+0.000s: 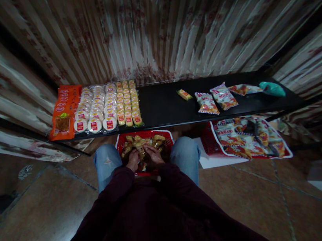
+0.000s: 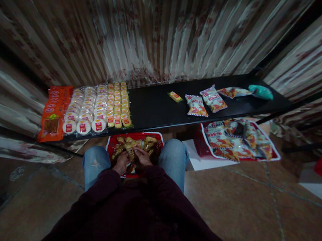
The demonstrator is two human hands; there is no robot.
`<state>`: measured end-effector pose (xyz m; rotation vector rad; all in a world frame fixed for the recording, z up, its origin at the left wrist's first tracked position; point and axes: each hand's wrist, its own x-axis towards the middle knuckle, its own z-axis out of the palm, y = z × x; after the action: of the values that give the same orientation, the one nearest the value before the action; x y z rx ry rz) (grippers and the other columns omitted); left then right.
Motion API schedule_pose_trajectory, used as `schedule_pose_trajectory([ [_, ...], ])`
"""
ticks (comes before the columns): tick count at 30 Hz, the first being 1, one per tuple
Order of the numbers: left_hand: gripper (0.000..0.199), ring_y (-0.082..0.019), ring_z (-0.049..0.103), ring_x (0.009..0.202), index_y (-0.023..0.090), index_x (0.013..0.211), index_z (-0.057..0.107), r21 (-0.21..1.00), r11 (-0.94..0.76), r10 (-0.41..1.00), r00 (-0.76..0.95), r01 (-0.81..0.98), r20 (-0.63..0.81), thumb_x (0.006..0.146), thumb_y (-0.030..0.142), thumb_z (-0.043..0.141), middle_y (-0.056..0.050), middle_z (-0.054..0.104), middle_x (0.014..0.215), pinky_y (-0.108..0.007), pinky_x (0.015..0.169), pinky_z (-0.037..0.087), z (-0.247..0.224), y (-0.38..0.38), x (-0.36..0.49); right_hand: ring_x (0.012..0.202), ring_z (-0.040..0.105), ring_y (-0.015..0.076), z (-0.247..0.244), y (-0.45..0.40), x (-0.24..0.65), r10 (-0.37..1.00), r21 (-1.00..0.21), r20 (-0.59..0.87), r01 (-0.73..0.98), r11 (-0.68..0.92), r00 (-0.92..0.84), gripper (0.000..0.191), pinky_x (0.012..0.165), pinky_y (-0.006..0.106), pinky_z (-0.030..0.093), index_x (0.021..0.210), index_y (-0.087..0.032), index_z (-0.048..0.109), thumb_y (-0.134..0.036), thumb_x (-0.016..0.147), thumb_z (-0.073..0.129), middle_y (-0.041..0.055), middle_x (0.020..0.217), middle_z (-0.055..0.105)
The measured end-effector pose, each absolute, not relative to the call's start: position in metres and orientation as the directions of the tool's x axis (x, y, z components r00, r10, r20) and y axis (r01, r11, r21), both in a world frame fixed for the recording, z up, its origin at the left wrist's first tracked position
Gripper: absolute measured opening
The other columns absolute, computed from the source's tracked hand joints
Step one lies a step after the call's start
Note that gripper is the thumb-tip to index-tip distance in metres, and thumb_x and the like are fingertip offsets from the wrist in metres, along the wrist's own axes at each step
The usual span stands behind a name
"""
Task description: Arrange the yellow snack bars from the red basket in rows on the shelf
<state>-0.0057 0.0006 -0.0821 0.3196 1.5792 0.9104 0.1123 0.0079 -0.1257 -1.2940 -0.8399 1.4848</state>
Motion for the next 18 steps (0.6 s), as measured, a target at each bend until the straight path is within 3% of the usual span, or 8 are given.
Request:
schedule_pose_trajectory([
  [11, 0.030, -0.008, 0.055, 0.058, 0.018, 0.104, 0.061, 0.732, 0.621, 0.701, -0.220, -0.279, -0.678, 0.075, 0.024, 0.061, 0.002, 0.060, 0.070, -0.019, 0.059, 0.046, -0.075, -0.001, -0.004, 0.100, 0.065, 0.0247, -0.123, 0.004, 0.109, 0.927, -0.913, -0.373, -0.188, -0.363, 0.022, 0.040, 0.098, 0.043, 0.046, 0.088, -0.023, 0.069, -0.049, 0.058, 0.074, 0.0060, 0.100, 0.073],
  [18, 0.024, -0.010, 0.055, 0.062, 0.017, 0.098, 0.065, 0.805, 0.562, 0.782, -0.195, -0.191, -0.592, 0.077, 0.018, 0.054, -0.002, 0.066, 0.080, -0.019, 0.054, 0.041, -0.068, -0.001, 0.001, 0.090, 0.067, 0.0263, -0.116, 0.003, 0.111, 0.947, -0.943, -0.322, -0.084, -0.321, -0.006, 0.040, 0.087, 0.040, 0.052, 0.090, -0.023, 0.067, -0.049, 0.060, 0.074, 0.0044, 0.087, 0.073],
])
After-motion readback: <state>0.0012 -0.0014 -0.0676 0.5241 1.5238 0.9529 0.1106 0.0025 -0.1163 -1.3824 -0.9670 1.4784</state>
